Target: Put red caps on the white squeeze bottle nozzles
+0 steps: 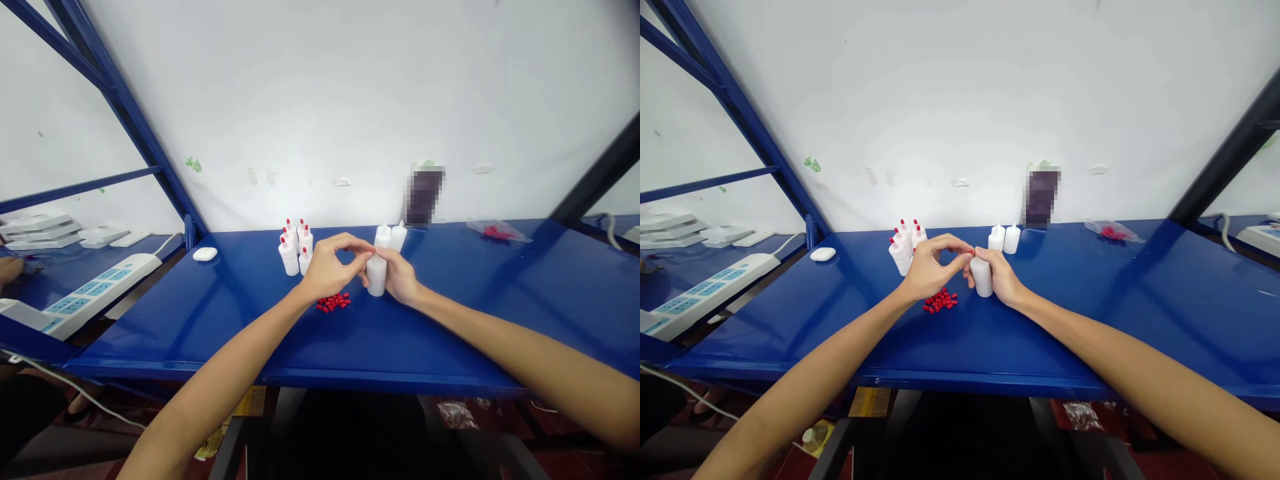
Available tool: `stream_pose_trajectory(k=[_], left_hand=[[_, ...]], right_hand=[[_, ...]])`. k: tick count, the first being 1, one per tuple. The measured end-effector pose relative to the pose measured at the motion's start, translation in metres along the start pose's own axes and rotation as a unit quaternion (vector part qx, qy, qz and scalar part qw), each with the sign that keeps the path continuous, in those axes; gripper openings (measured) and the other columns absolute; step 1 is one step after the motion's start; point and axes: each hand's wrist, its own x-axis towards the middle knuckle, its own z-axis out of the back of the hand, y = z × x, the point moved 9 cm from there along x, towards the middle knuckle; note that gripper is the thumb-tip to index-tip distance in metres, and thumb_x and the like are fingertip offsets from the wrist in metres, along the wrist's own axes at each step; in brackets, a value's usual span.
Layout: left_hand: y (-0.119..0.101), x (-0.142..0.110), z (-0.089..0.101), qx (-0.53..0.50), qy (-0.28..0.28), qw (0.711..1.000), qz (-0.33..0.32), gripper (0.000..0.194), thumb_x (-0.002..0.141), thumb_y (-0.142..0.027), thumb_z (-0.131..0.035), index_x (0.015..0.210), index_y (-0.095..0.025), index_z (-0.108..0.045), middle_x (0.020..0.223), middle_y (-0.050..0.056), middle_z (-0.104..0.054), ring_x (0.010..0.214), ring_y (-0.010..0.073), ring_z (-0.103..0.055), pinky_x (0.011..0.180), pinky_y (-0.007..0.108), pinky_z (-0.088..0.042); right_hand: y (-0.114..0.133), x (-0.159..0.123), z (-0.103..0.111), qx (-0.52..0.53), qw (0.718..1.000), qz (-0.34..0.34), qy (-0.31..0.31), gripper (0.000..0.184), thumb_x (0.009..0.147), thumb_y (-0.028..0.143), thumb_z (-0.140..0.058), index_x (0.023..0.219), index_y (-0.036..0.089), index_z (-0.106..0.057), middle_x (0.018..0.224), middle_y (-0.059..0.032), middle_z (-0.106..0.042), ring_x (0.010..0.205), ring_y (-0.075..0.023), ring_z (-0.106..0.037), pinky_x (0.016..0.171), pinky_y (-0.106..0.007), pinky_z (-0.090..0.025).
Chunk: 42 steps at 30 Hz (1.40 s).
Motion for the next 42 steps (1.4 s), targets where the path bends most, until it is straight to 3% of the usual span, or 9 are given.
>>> stream_pose_trajectory(k=[4,9,14,18,22,30,33,38,42], left_hand=[[0.008,-0.008,0.001,-0.036,-0.058,0.998,0.002,0.007,0.089,-0.02,-0.069,0.093,-0.017,-0.074,0.085,0.003,-0.068,0.08,0.013,-0.065,0.08,0.031,-0.054],[0.004,-0.012,0.001,-0.028,-0.087,0.996,-0.024,0.009,0.091,-0.02,-0.066,0.095,-0.019,-0.074,0.092,0.004,-0.068,0.081,0.0125,-0.063,0.078,0.03,-0.053],[-0.007,-0.012,-0.001,0.032,-0.087,0.995,-0.045,0.008,0.089,-0.017,-0.067,0.091,-0.019,-0.074,0.089,0.004,-0.074,0.079,0.0136,-0.062,0.077,0.03,-0.052],[-0.01,-0.014,-0.002,0.048,-0.093,0.993,-0.046,0.015,0.088,-0.016,-0.067,0.102,-0.019,-0.073,0.086,0.003,-0.074,0.076,0.013,-0.062,0.075,0.029,-0.053],[-0.007,-0.016,-0.004,0.039,-0.079,0.995,-0.038,0.032,0.088,-0.014,-0.065,0.12,-0.021,-0.066,0.093,0.003,-0.074,0.081,0.013,-0.062,0.078,0.028,-0.053],[-0.012,-0.019,-0.009,0.075,-0.073,0.992,-0.066,0.024,0.089,-0.016,-0.065,0.112,-0.021,-0.069,0.093,0.004,-0.074,0.08,0.0139,-0.06,0.076,0.029,-0.054],[-0.02,-0.014,0.007,0.117,-0.092,0.984,-0.101,0.016,0.09,-0.018,-0.064,0.105,-0.02,-0.07,0.093,0.004,-0.074,0.079,0.0136,-0.062,0.074,0.029,-0.054],[-0.03,-0.007,0.079,0.285,-0.155,0.93,-0.172,0.005,0.089,-0.024,-0.068,0.088,-0.019,-0.071,0.083,0.002,-0.075,0.075,0.0149,-0.061,0.076,0.032,-0.052],[-0.007,-0.003,0.11,0.382,-0.084,0.909,-0.142,0.009,0.087,-0.029,-0.07,0.083,-0.021,-0.074,0.077,0.001,-0.073,0.077,0.0175,-0.059,0.076,0.033,-0.05]], right_hand=[[0.009,0.0,-0.008,0.025,0.999,0.018,0.01,0.029,0.086,0.05,-0.055,0.081,0.021,-0.06,0.054,0.0004,-0.06,0.046,-0.0169,-0.053,0.047,-0.03,-0.041],[0.004,0.001,-0.006,-0.007,1.0,0.005,-0.013,0.047,0.086,0.058,-0.052,0.062,0.019,-0.059,0.053,-0.003,-0.057,0.046,-0.0153,-0.051,0.049,-0.03,-0.042],[-0.004,-0.002,-0.008,0.027,0.998,-0.048,-0.016,0.046,0.079,0.06,-0.048,0.065,0.019,-0.062,0.054,-0.0045,-0.057,0.048,-0.0177,-0.052,0.048,-0.032,-0.044],[0.002,-0.002,-0.011,0.005,1.0,-0.014,-0.001,0.046,0.082,0.06,-0.05,0.071,0.018,-0.065,0.052,-0.0025,-0.057,0.048,-0.0163,-0.051,0.049,-0.03,-0.043],[0.005,0.0,-0.011,-0.026,0.999,0.012,0.015,0.045,0.086,0.056,-0.052,0.062,0.019,-0.061,0.047,-0.0007,-0.055,0.045,-0.0141,-0.051,0.048,-0.028,-0.041],[0.013,-0.002,-0.011,-0.041,0.998,0.05,0.001,0.043,0.087,0.049,-0.054,0.057,0.018,-0.059,0.044,-0.0005,-0.053,0.04,-0.0132,-0.049,0.045,-0.028,-0.038],[0.012,-0.003,-0.014,-0.043,0.997,0.06,0.004,0.041,0.092,0.053,-0.051,0.072,0.019,-0.061,0.052,0.0007,-0.057,0.045,-0.0133,-0.051,0.048,-0.027,-0.041],[0.008,-0.003,-0.01,-0.069,0.997,0.024,-0.017,0.031,0.092,0.046,-0.053,0.078,0.02,-0.06,0.054,0.003,-0.055,0.046,-0.012,-0.048,0.048,-0.025,-0.042],[0.013,-0.004,-0.012,-0.114,0.993,0.021,-0.013,0.036,0.093,0.043,-0.051,0.067,0.018,-0.059,0.054,0.0014,-0.053,0.048,-0.0116,-0.049,0.05,-0.025,-0.042]])
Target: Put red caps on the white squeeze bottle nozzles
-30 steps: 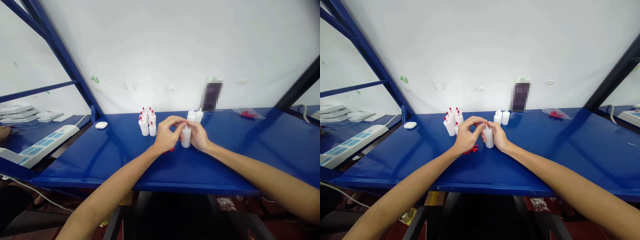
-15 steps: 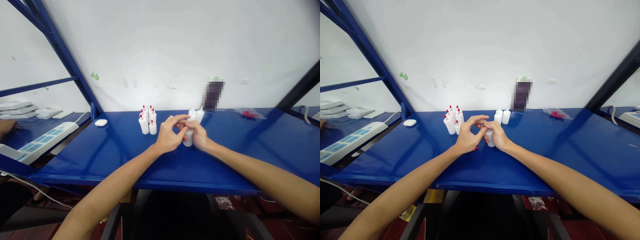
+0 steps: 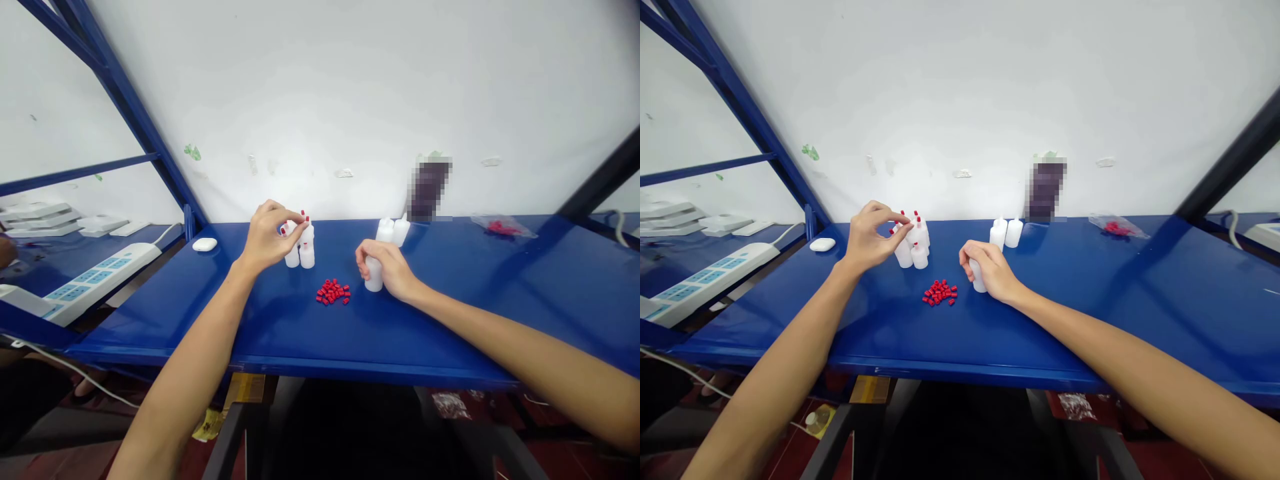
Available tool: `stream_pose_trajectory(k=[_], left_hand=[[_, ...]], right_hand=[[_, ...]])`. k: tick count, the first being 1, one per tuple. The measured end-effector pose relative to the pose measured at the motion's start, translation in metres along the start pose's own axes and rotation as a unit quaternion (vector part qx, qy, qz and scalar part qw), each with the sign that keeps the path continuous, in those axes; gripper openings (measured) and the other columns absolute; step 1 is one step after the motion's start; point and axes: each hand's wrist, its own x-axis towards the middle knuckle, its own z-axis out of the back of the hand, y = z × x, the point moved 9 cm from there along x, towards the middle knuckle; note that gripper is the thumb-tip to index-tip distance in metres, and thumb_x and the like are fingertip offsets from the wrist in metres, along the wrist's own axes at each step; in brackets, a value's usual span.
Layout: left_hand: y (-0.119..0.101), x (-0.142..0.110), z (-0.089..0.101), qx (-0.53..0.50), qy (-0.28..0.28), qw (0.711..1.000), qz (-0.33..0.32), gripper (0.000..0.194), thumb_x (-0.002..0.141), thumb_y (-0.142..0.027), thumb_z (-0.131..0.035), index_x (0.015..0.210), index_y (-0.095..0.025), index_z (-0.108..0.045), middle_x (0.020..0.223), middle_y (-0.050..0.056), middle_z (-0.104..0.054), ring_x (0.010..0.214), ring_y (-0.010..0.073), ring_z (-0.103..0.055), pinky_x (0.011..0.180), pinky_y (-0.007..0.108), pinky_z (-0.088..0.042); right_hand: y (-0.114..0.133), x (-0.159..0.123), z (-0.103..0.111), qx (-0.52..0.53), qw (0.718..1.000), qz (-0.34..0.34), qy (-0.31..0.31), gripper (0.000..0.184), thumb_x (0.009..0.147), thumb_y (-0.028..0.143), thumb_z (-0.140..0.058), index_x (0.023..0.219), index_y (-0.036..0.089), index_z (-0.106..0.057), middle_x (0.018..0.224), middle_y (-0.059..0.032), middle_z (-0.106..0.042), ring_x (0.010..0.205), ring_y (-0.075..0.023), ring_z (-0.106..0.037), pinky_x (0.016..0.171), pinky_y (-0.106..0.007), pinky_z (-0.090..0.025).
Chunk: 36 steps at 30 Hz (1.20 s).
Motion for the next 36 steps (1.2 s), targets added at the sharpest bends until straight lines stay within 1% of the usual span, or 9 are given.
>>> stream_pose_trajectory(k=[10,15,18,20,22,25,27,30,36], left_hand=[[0.01,-0.014,-0.027,0.023,0.109,0.994,-0.016,0.011,0.088,-0.029,-0.067,0.091,-0.022,-0.075,0.083,0.003,-0.074,0.095,0.023,-0.058,0.088,0.04,-0.046],[0.014,-0.012,-0.021,0.019,0.099,0.995,-0.014,0.014,0.089,-0.032,-0.066,0.093,-0.022,-0.074,0.085,0.003,-0.074,0.1,0.0248,-0.056,0.089,0.04,-0.046],[-0.005,-0.01,-0.018,0.031,0.079,0.996,-0.039,0.017,0.093,-0.031,-0.058,0.09,-0.021,-0.072,0.087,0.004,-0.073,0.091,0.0225,-0.056,0.086,0.039,-0.046],[-0.035,-0.014,-0.03,0.038,0.121,0.987,-0.094,0.022,0.095,-0.028,-0.052,0.091,-0.019,-0.071,0.085,0.006,-0.072,0.082,0.0203,-0.056,0.079,0.036,-0.046],[-0.073,-0.028,-0.054,0.039,0.22,0.958,-0.182,0.025,0.096,-0.029,-0.05,0.091,-0.018,-0.072,0.081,0.006,-0.068,0.076,0.0194,-0.056,0.071,0.034,-0.045],[-0.106,-0.046,-0.076,0.022,0.313,0.924,-0.219,0.027,0.094,-0.036,-0.053,0.091,-0.016,-0.072,0.084,0.007,-0.065,0.078,0.0198,-0.057,0.067,0.033,-0.043],[-0.109,-0.051,-0.083,0.01,0.344,0.918,-0.199,0.029,0.091,-0.041,-0.058,0.092,-0.016,-0.073,0.09,0.008,-0.065,0.082,0.021,-0.057,0.07,0.033,-0.044],[-0.095,-0.056,-0.09,0.015,0.381,0.911,-0.155,0.029,0.093,-0.039,-0.057,0.093,-0.016,-0.074,0.097,0.009,-0.065,0.085,0.0216,-0.057,0.075,0.034,-0.045],[-0.083,-0.06,-0.1,0.008,0.415,0.9,-0.132,0.029,0.101,-0.032,-0.049,0.103,-0.019,-0.076,0.1,0.008,-0.067,0.089,0.0204,-0.058,0.08,0.032,-0.044]], right_hand=[[0.0,-0.002,0.002,-0.039,0.999,-0.003,-0.021,0.047,0.092,0.056,-0.053,0.064,0.018,-0.059,0.053,0.0007,-0.054,0.048,-0.0115,-0.05,0.048,-0.025,-0.041],[0.001,-0.001,0.003,-0.065,0.997,0.006,-0.03,0.056,0.09,0.067,-0.052,0.064,0.018,-0.058,0.053,0.0006,-0.053,0.047,-0.012,-0.051,0.048,-0.026,-0.04],[0.009,-0.003,0.005,-0.117,0.991,0.03,-0.048,0.052,0.088,0.063,-0.059,0.06,0.019,-0.055,0.052,0.0014,-0.051,0.047,-0.0112,-0.048,0.048,-0.026,-0.037],[0.017,-0.007,0.009,-0.174,0.98,0.062,-0.077,0.047,0.082,0.055,-0.07,0.058,0.02,-0.053,0.051,0.0025,-0.049,0.047,-0.0102,-0.042,0.049,-0.027,-0.033],[0.024,-0.011,0.012,-0.206,0.97,0.095,-0.092,0.041,0.079,0.048,-0.074,0.058,0.02,-0.053,0.052,0.003,-0.048,0.048,-0.0101,-0.039,0.049,-0.027,-0.03],[0.021,-0.011,0.013,-0.158,0.98,0.107,-0.061,0.033,0.085,0.043,-0.061,0.063,0.019,-0.057,0.056,0.0012,-0.051,0.051,-0.0128,-0.044,0.052,-0.028,-0.033],[0.011,-0.007,0.013,-0.102,0.99,0.086,-0.034,0.034,0.089,0.042,-0.05,0.067,0.019,-0.06,0.06,-0.0007,-0.055,0.055,-0.0148,-0.05,0.054,-0.029,-0.038],[-0.002,-0.001,0.016,-0.058,0.997,0.049,-0.03,0.044,0.095,0.048,-0.041,0.07,0.019,-0.062,0.064,-0.002,-0.058,0.058,-0.0157,-0.052,0.057,-0.029,-0.041],[-0.004,0.0,0.016,-0.124,0.991,0.035,-0.037,0.049,0.097,0.058,-0.042,0.077,0.019,-0.062,0.066,-0.001,-0.06,0.056,-0.0137,-0.05,0.053,-0.026,-0.038]])
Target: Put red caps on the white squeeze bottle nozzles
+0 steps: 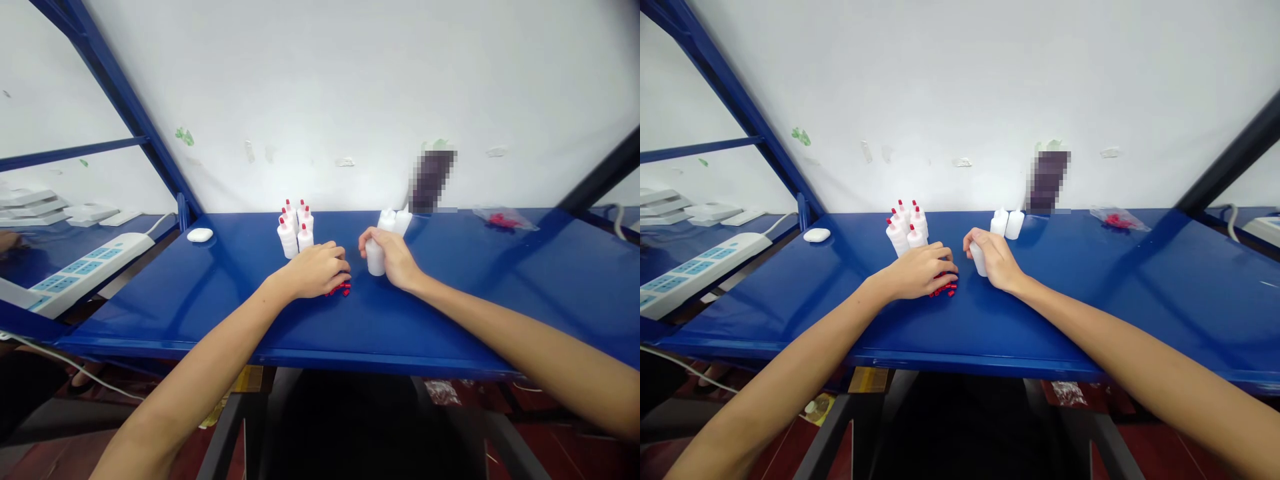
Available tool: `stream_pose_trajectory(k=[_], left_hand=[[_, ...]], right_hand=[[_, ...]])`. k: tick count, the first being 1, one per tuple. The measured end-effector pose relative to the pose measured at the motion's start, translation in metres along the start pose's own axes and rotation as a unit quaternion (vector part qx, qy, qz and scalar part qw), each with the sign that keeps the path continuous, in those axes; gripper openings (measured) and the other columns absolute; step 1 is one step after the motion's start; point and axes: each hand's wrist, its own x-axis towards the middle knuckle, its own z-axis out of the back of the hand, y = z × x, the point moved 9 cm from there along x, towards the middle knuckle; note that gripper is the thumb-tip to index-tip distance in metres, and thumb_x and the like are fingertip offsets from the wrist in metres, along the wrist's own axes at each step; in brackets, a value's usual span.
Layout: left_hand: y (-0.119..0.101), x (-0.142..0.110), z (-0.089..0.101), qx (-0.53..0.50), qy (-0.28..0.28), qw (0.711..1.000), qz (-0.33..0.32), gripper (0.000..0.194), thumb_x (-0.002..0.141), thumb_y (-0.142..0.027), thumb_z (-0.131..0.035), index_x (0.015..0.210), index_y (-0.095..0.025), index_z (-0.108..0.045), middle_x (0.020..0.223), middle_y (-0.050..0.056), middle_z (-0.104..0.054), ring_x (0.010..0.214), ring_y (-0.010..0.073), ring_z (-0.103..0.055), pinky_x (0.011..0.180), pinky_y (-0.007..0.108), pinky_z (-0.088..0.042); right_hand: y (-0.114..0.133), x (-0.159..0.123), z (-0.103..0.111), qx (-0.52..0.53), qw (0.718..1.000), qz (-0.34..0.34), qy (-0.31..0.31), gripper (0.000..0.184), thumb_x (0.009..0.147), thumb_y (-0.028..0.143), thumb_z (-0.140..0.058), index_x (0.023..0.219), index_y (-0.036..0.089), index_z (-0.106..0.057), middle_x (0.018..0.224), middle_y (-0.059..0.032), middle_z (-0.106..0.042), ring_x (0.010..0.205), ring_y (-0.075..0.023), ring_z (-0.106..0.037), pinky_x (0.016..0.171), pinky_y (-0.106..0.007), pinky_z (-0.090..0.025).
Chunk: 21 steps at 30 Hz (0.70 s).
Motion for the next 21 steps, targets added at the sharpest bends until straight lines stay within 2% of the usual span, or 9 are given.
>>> stream_pose_trajectory(k=[5,9,14,21], left_hand=[[-0.006,0.005,-0.003,0.028,0.0,1.0,-0.008,0.028,0.1,-0.027,-0.051,0.094,-0.018,-0.076,0.093,0.008,-0.068,0.09,0.022,-0.058,0.076,0.033,-0.042],[-0.005,0.008,-0.002,0.005,-0.017,1.0,-0.005,0.022,0.097,-0.024,-0.056,0.092,-0.017,-0.076,0.09,0.008,-0.069,0.088,0.0218,-0.058,0.076,0.033,-0.044],[-0.005,0.011,-0.004,-0.035,-0.012,0.999,0.012,0.02,0.096,-0.022,-0.057,0.093,-0.018,-0.076,0.093,0.008,-0.071,0.091,0.0218,-0.059,0.079,0.033,-0.046],[0.001,0.014,-0.007,-0.109,-0.018,0.992,0.053,0.016,0.092,-0.019,-0.061,0.095,-0.019,-0.077,0.099,0.006,-0.074,0.09,0.0224,-0.063,0.08,0.035,-0.05]], right_hand=[[0.008,-0.002,-0.003,-0.047,0.999,0.026,0.002,0.051,0.099,0.062,-0.039,0.078,0.019,-0.06,0.063,0.0,-0.059,0.056,-0.0137,-0.053,0.056,-0.026,-0.041],[0.003,-0.002,-0.001,-0.061,0.998,0.02,-0.009,0.052,0.097,0.066,-0.039,0.081,0.02,-0.057,0.058,0.0018,-0.059,0.052,-0.0143,-0.058,0.055,-0.026,-0.043],[0.002,0.0,-0.004,-0.072,0.997,0.023,0.01,0.049,0.098,0.064,-0.041,0.094,0.019,-0.06,0.059,0.0029,-0.059,0.052,-0.0143,-0.058,0.054,-0.026,-0.043],[0.005,-0.001,-0.012,-0.1,0.994,0.03,0.033,0.047,0.096,0.064,-0.046,0.086,0.02,-0.057,0.062,0.0024,-0.06,0.058,-0.0144,-0.057,0.062,-0.028,-0.044]])
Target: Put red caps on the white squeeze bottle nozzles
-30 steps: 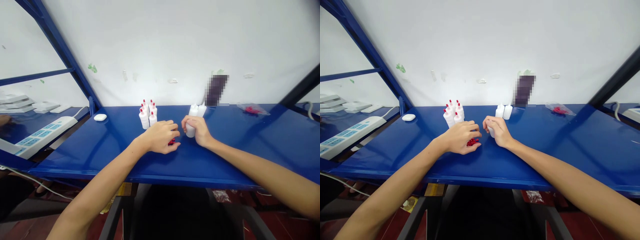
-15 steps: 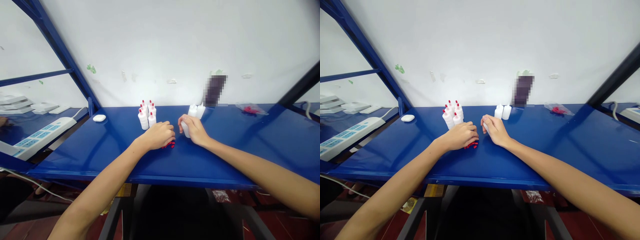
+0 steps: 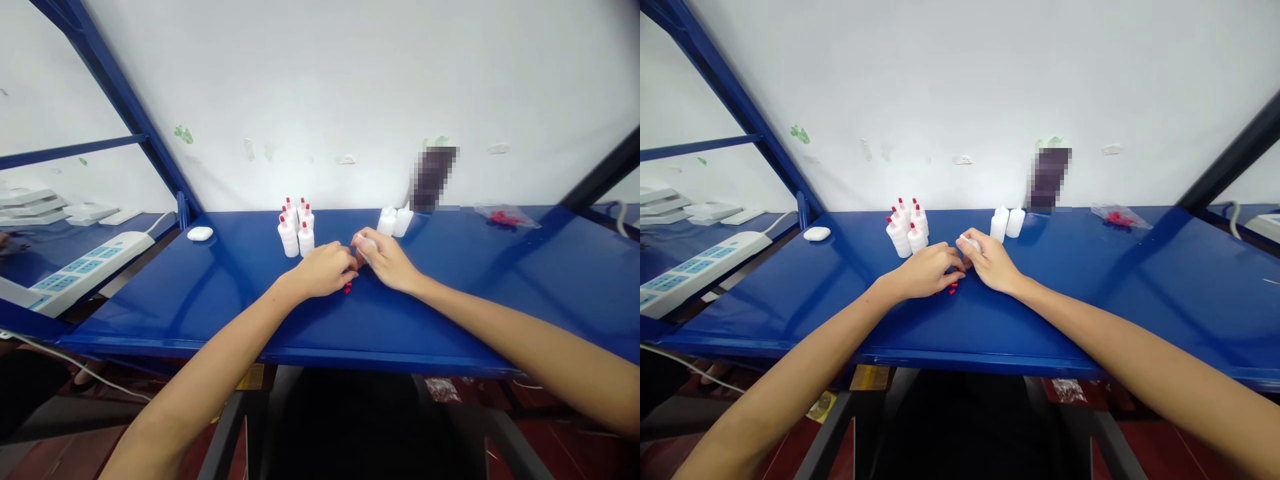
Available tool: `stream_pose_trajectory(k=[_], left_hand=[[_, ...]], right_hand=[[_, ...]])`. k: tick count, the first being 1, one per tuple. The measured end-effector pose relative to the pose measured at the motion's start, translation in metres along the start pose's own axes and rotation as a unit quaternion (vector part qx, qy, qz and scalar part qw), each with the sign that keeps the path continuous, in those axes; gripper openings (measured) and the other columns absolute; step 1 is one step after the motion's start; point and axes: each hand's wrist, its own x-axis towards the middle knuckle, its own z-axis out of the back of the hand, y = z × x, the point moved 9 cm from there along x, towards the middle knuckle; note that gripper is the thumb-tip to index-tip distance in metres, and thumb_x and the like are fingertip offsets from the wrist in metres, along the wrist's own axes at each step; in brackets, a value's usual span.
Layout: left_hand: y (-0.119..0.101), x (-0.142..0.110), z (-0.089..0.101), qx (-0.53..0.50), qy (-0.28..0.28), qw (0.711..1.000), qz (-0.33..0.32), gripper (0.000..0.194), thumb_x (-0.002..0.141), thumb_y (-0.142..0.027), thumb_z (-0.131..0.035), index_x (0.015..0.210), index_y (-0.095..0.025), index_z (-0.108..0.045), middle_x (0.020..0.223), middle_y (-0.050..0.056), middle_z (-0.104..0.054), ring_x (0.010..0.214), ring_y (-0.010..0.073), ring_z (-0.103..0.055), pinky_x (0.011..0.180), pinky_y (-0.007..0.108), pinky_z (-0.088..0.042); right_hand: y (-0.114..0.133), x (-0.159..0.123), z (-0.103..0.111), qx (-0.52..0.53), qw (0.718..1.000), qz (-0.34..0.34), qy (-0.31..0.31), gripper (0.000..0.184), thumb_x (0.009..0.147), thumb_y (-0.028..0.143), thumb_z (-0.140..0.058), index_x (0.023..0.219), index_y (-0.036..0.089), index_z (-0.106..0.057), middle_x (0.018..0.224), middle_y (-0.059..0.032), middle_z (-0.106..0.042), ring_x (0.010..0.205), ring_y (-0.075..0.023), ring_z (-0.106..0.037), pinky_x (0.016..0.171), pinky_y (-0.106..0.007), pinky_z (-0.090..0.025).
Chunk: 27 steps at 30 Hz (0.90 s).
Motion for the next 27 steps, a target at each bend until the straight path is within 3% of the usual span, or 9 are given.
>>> stream_pose_trajectory(k=[6,10,13,18,23,27], left_hand=[[0.004,0.002,-0.002,-0.021,-0.031,0.999,-0.003,0.011,0.09,-0.018,-0.063,0.089,-0.018,-0.074,0.094,0.006,-0.074,0.088,0.0226,-0.064,0.082,0.037,-0.051],[0.003,0.002,0.008,-0.011,-0.07,0.997,0.005,0.011,0.091,-0.017,-0.06,0.09,-0.015,-0.071,0.089,0.006,-0.074,0.085,0.0222,-0.064,0.08,0.037,-0.052],[0.01,-0.002,0.026,-0.066,-0.153,0.985,0.037,0.007,0.086,-0.016,-0.064,0.089,-0.016,-0.071,0.082,0.004,-0.074,0.075,0.0181,-0.065,0.073,0.032,-0.052],[0.018,-0.013,0.052,-0.178,-0.295,0.937,0.058,0.006,0.082,-0.014,-0.067,0.086,-0.016,-0.071,0.077,0.001,-0.074,0.062,0.0105,-0.063,0.063,0.024,-0.053],[0.013,-0.015,0.051,-0.21,-0.309,0.927,0.03,0.006,0.083,-0.013,-0.067,0.086,-0.015,-0.072,0.079,0.003,-0.074,0.065,0.0101,-0.064,0.063,0.023,-0.054],[0.01,-0.013,0.044,-0.237,-0.291,0.927,0.009,0.009,0.084,-0.012,-0.064,0.088,-0.014,-0.072,0.079,0.003,-0.071,0.066,0.0102,-0.062,0.065,0.024,-0.055]], right_hand=[[-0.004,0.0,0.0,0.012,1.0,-0.024,-0.005,0.045,0.095,0.065,-0.047,0.086,0.021,-0.054,0.059,0.0043,-0.055,0.048,-0.0132,-0.053,0.053,-0.027,-0.041],[-0.003,0.001,0.005,-0.032,0.999,-0.011,-0.015,0.041,0.098,0.057,-0.045,0.083,0.021,-0.055,0.06,0.0037,-0.055,0.052,-0.0132,-0.052,0.056,-0.027,-0.04],[-0.005,0.002,0.009,-0.062,0.998,-0.013,-0.01,0.038,0.098,0.053,-0.045,0.08,0.021,-0.054,0.063,0.0029,-0.055,0.057,-0.0141,-0.051,0.058,-0.027,-0.038],[-0.012,0.003,0.01,-0.071,0.997,-0.034,0.022,0.05,0.1,0.058,-0.032,0.07,0.021,-0.048,0.061,0.002,-0.052,0.058,-0.0153,-0.05,0.059,-0.028,-0.035],[-0.002,0.0,0.005,-0.123,0.991,0.0,0.053,0.055,0.099,0.063,-0.03,0.065,0.021,-0.044,0.06,0.0016,-0.051,0.059,-0.0142,-0.047,0.059,-0.028,-0.031],[-0.005,0.0,0.002,-0.138,0.987,-0.02,0.076,0.06,0.093,0.072,-0.035,0.064,0.02,-0.046,0.058,0.0017,-0.048,0.056,-0.0131,-0.043,0.057,-0.028,-0.028]])
